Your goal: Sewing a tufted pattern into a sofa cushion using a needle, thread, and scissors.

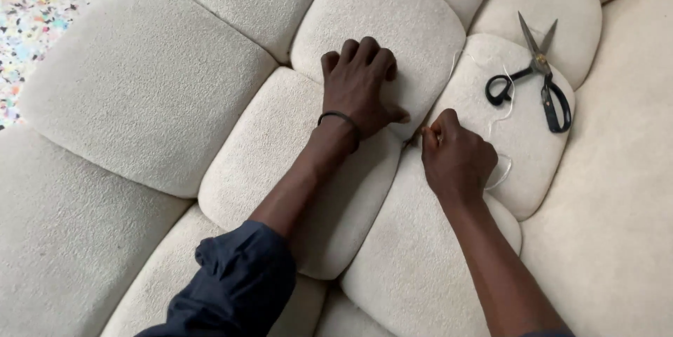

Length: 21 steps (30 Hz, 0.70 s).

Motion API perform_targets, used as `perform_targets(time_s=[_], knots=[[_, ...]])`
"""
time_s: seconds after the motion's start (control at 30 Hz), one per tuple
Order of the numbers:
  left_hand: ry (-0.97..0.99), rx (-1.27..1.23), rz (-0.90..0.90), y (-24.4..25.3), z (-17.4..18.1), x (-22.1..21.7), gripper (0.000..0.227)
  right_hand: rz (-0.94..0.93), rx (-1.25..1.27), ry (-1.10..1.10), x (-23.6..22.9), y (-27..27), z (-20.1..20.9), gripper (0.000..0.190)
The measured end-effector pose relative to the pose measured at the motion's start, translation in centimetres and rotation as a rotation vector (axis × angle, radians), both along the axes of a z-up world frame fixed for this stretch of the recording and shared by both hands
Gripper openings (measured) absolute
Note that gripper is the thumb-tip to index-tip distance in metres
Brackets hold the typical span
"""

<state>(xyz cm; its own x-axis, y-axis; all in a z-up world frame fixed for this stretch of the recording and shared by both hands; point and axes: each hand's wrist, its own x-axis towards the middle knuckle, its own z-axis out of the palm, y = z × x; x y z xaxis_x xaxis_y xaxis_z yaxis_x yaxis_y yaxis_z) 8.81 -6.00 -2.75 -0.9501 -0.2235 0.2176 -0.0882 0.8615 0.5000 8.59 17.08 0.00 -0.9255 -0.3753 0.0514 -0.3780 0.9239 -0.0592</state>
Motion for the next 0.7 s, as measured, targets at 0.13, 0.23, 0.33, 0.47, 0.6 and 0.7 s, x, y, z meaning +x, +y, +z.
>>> perform_targets(time_s=[0.13, 0.23, 0.33, 0.47, 0.6, 0.7], knots=[[0.069, -0.042, -0.12, -0.4, 0.6, -0.9, 0.116, -0.038, -0.072, 0.044, -0.6, 0.3, -1.4, 0.017], [-0.061, -0.131, -0.159, -0.2, 0.3, -0.8, 0.131, -0.086, -0.106, -0.119, 0.6, 0.2, 0.2, 0.016], [-0.07, -0.13, -0.17, 0.0, -0.2, -1.1, 0.133, -0.033, -0.164, -0.123, 0.7, 1.4, 1.2, 0.013], [-0.04, -0.132, -0.173, 0.1, -0.7, -1.2, 0.136, -0.09, -0.036, -0.132, 0.3, 1.9, 1.6, 0.015], [-0.006, -0.074, -0.169, -0.2, -0.4, -1.2, 0.135, -0.182, 0.16, -0.118, 0.3, 0.9, 2.3, 0.027], [-0.002, -0.061, -0.17, -0.2, -0.4, -1.0, 0.134, -0.198, 0.157, -0.142, 0.8, 0.5, 3.0, 0.026]])
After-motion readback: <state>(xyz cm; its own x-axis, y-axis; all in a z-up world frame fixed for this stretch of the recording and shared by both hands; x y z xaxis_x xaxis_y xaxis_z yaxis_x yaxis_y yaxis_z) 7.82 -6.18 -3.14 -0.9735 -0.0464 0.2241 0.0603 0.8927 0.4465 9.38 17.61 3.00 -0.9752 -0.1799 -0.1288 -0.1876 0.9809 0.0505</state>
